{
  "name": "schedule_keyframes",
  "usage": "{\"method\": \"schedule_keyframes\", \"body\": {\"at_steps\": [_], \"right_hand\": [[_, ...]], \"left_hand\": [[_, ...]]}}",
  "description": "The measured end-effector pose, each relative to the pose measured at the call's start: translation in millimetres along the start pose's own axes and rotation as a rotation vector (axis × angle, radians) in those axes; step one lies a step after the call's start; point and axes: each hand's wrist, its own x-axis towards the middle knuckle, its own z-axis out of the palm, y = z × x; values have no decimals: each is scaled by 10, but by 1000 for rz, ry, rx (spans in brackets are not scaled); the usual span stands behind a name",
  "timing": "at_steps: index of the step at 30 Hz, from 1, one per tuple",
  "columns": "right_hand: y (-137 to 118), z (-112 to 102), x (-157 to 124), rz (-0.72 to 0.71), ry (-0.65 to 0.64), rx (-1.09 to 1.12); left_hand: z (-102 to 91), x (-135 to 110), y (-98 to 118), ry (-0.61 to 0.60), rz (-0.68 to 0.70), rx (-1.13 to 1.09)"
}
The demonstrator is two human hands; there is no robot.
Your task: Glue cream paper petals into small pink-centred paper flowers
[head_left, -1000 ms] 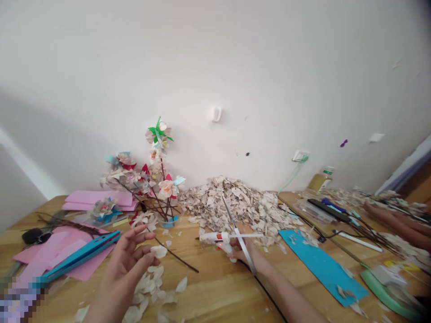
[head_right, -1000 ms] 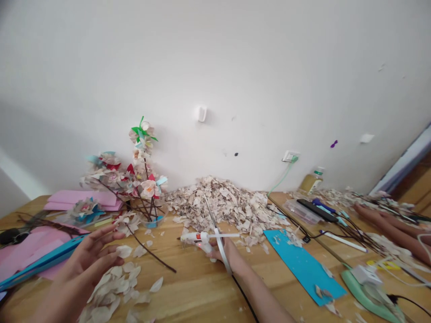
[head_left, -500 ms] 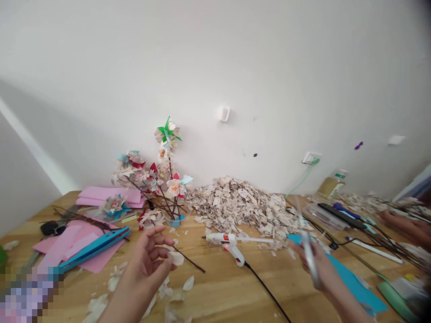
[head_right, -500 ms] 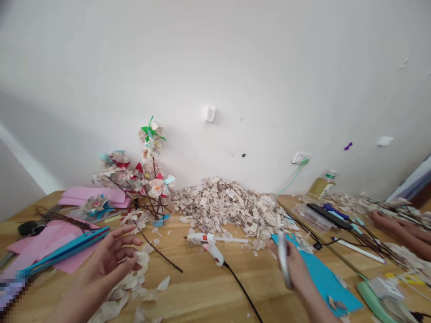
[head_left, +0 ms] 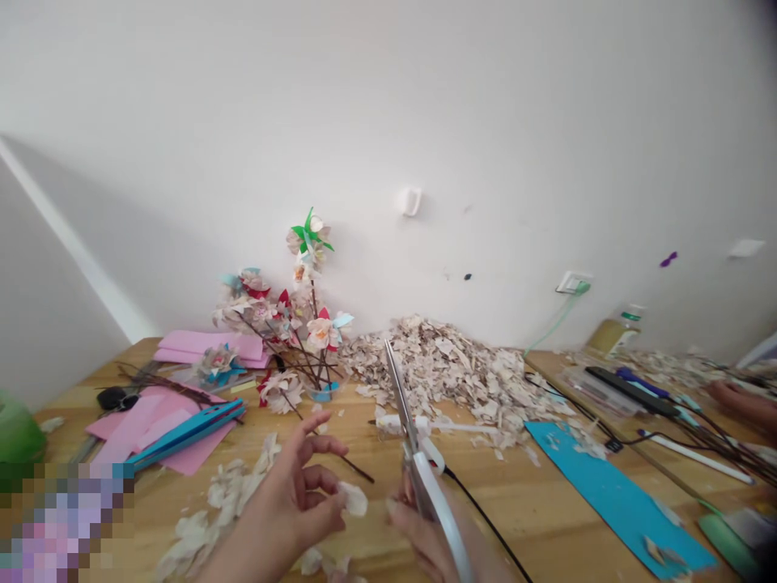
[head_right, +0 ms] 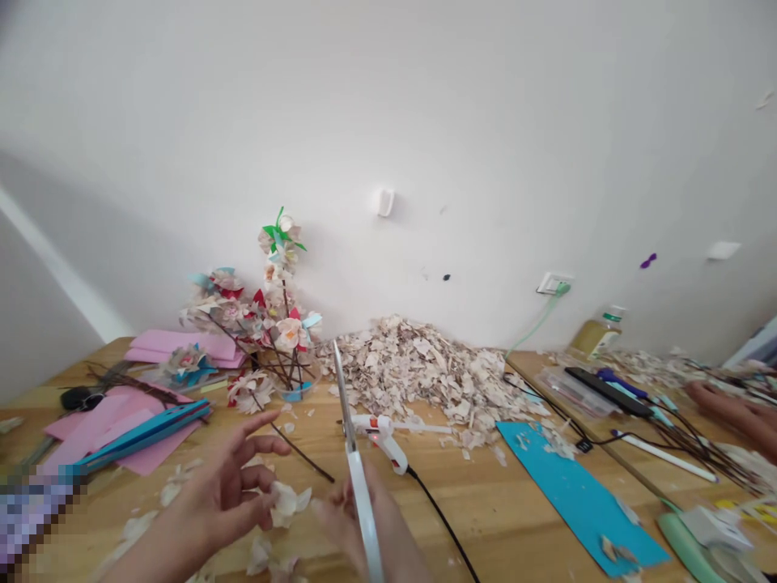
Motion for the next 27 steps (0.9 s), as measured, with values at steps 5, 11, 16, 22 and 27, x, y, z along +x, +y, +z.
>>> {"method": "schedule_keyframes", "body": {"at_steps": [5,11,16,22,27], "right_hand": [[-179,340,117,-81,5,205],[-116,313,126,-129,162,308],[-97,282,100,14,144,316],[-83,253,76,5,113,236],[-42,104,58,-100,-51,-14]], "left_hand": [[51,-16,-126,-17,14,50],[211,-33,-153,27,-158,-268],[286,-46,-202,122,-168,-262],[252,-22,-174,152,-182,-237],[198,-31,17,240,-266,-276]]}}
